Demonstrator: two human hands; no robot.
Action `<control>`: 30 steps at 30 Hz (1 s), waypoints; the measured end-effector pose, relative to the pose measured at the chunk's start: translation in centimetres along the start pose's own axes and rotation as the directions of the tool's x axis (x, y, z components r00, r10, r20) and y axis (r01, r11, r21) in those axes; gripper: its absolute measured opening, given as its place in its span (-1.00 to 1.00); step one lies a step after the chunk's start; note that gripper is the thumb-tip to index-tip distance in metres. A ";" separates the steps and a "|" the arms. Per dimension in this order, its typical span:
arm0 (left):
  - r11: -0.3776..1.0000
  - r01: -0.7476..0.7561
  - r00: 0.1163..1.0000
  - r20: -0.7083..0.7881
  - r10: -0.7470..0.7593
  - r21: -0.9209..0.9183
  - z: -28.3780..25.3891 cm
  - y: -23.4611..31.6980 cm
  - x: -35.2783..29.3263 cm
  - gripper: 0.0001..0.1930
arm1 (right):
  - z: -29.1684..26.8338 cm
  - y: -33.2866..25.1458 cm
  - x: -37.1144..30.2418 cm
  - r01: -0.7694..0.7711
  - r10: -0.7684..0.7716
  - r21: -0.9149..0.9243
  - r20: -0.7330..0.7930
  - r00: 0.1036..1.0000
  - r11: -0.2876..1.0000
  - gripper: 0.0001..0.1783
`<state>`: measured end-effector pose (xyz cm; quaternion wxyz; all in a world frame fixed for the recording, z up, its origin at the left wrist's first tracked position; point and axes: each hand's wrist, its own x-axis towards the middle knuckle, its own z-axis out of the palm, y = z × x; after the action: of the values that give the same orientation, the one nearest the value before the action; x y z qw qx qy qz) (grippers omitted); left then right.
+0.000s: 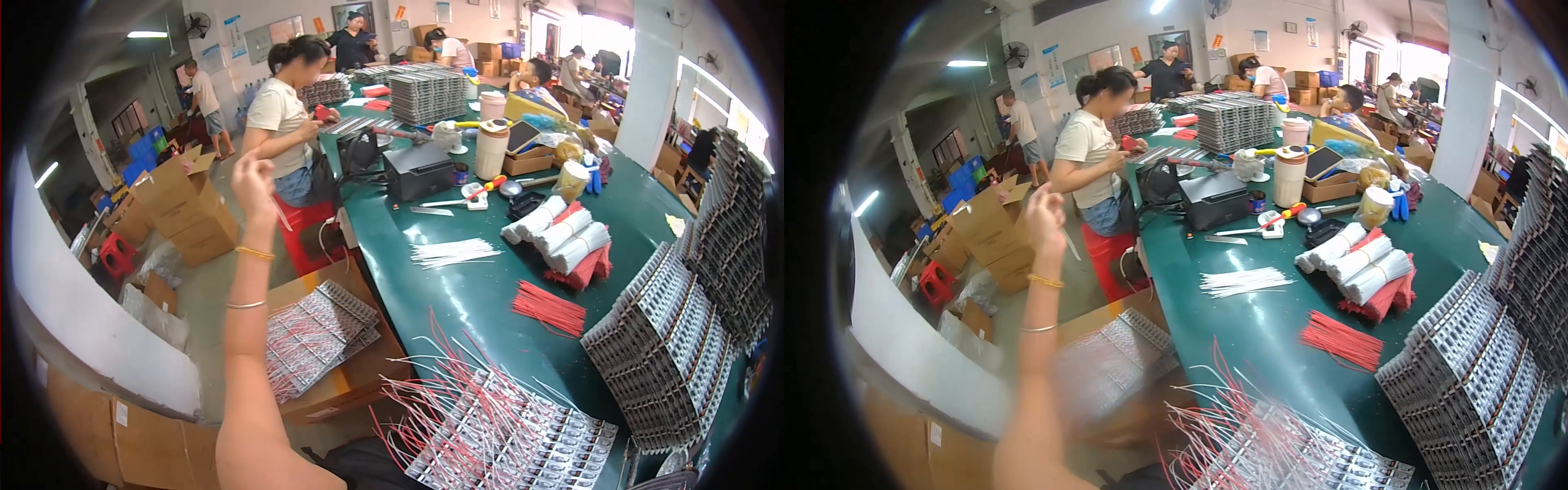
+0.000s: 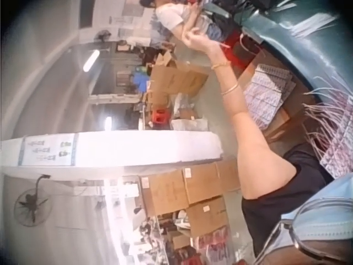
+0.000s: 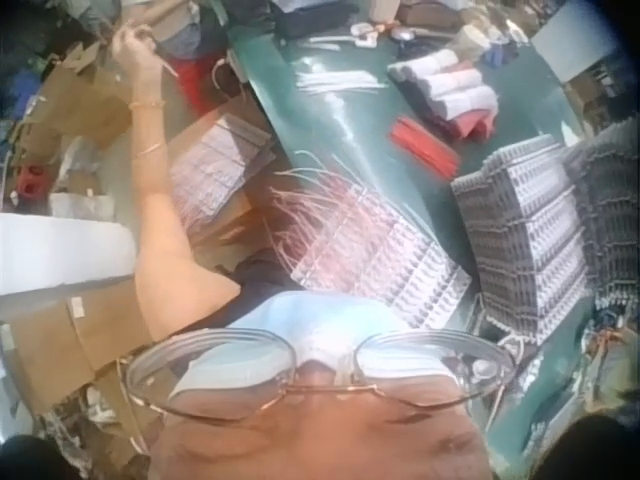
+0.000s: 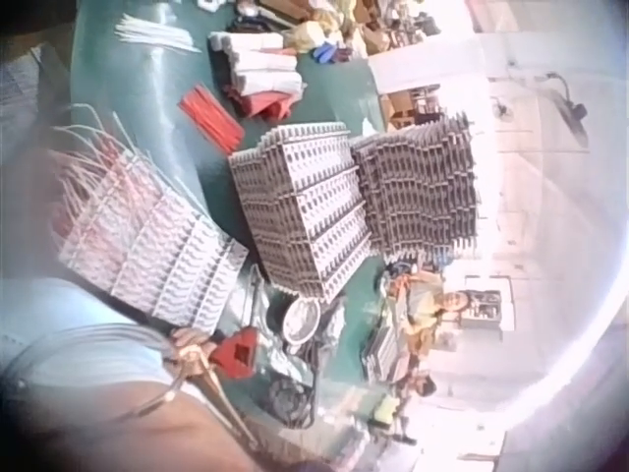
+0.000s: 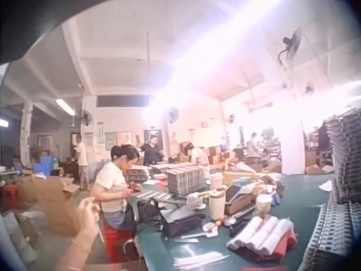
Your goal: The person solders white wires onto circuit boards using a soldering tool, picks up red wires from the table, and solders the red wires onto the circuit boards.
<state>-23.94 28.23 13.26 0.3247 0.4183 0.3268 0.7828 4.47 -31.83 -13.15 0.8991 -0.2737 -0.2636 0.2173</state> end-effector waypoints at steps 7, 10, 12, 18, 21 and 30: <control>0.854 -0.497 0.310 0.888 0.340 -0.153 13.1 -4.2 -22.7 -0.82 | 1.3 -2.0 -1.0 0.018 -0.016 -0.023 0.068 0.998 1.000 -0.77; 0.854 -0.412 -0.141 0.948 0.284 -0.318 13.9 -3.4 -32.8 -0.85 | 2.8 -3.8 -1.8 0.057 -0.052 -0.052 0.087 0.995 0.997 -0.77; 0.876 -0.359 -0.320 0.924 0.210 -0.323 14.2 -2.3 -36.5 -0.82 | 3.0 -3.4 -1.9 0.094 -0.087 -0.050 0.114 0.990 0.994 -0.78; 0.960 -0.238 -0.447 0.894 0.024 -0.145 13.0 -4.3 -40.8 -0.88 | 2.4 -3.0 -2.1 0.095 -0.092 -0.011 0.155 0.984 0.995 -0.76; 0.950 -0.194 -0.415 0.898 0.146 -0.245 12.6 -5.1 -41.5 -0.89 | 5.2 -3.5 -1.4 0.139 -0.121 -0.164 0.119 0.986 0.977 -0.78; 0.978 -0.171 -0.400 0.916 0.043 -0.120 12.9 -3.9 -41.2 -0.89 | 7.8 -3.3 -1.6 0.110 -0.185 -0.250 -0.304 0.934 0.962 -0.86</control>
<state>6.28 1.38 -2.36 0.3560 0.9236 -0.1019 0.0992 -0.53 -32.24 -6.17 0.9064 -0.3868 -0.1552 0.0689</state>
